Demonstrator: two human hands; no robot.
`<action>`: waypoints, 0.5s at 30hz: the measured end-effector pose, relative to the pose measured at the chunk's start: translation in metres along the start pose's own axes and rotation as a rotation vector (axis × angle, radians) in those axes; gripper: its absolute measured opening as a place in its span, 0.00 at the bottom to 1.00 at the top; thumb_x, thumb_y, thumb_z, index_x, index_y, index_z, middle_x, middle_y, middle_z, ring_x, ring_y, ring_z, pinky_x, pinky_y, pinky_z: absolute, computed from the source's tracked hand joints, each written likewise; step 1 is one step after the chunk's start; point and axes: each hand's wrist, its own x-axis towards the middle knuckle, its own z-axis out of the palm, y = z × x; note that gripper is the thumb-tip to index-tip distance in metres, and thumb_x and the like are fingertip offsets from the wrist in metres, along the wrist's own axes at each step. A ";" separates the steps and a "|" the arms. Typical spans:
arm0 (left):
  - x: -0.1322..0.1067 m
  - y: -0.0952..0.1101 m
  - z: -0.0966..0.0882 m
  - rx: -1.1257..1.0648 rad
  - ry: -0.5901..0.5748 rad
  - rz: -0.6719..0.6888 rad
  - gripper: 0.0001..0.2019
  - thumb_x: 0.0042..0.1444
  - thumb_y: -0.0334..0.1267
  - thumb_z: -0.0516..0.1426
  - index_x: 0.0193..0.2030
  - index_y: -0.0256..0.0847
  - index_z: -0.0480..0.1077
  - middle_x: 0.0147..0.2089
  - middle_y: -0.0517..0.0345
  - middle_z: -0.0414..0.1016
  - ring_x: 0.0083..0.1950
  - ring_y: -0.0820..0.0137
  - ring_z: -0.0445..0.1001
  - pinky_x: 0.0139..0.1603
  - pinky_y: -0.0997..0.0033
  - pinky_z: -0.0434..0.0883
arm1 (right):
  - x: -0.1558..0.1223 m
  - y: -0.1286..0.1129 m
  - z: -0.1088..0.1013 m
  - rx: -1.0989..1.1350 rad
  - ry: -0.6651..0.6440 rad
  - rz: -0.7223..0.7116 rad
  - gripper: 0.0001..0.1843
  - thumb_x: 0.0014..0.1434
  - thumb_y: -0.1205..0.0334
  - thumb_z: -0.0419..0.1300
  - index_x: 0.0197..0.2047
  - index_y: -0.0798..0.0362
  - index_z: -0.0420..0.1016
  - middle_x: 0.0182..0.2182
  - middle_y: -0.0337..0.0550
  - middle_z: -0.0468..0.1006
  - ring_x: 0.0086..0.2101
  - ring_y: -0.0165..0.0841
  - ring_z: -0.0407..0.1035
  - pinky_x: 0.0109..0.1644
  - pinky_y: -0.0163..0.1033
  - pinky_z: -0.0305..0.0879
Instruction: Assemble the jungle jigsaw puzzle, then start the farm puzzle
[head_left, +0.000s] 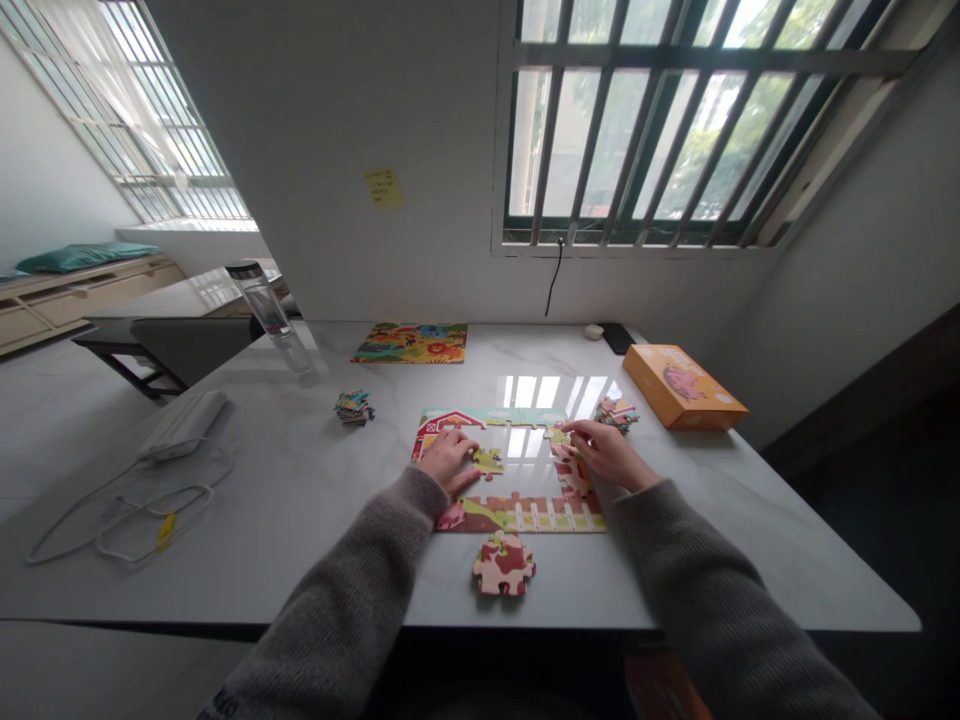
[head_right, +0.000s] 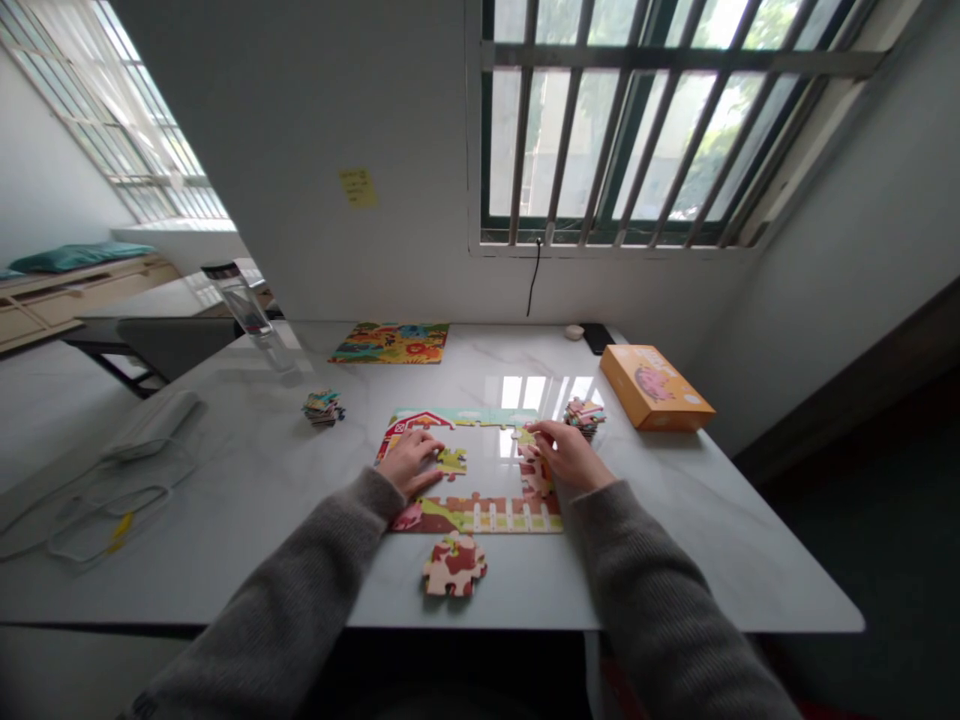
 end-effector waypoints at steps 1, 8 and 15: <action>0.000 0.000 0.000 -0.009 0.007 0.012 0.16 0.53 0.40 0.65 0.47 0.39 0.74 0.45 0.49 0.70 0.48 0.57 0.68 0.53 0.53 0.70 | 0.000 0.000 0.001 0.002 -0.005 -0.005 0.17 0.63 0.57 0.52 0.44 0.54 0.80 0.36 0.47 0.82 0.31 0.37 0.72 0.41 0.43 0.68; 0.005 0.010 -0.010 0.028 -0.085 0.007 0.16 0.51 0.44 0.64 0.45 0.40 0.74 0.45 0.50 0.72 0.49 0.56 0.68 0.55 0.54 0.69 | 0.000 0.001 0.010 0.046 0.040 -0.049 0.17 0.64 0.57 0.52 0.44 0.55 0.80 0.36 0.46 0.82 0.31 0.35 0.72 0.39 0.40 0.68; 0.026 0.021 -0.023 0.063 -0.222 0.041 0.16 0.50 0.46 0.66 0.42 0.41 0.74 0.47 0.50 0.73 0.53 0.55 0.69 0.58 0.54 0.66 | 0.000 -0.012 0.012 0.079 0.051 -0.072 0.16 0.63 0.59 0.52 0.42 0.54 0.80 0.37 0.46 0.82 0.30 0.34 0.71 0.37 0.38 0.68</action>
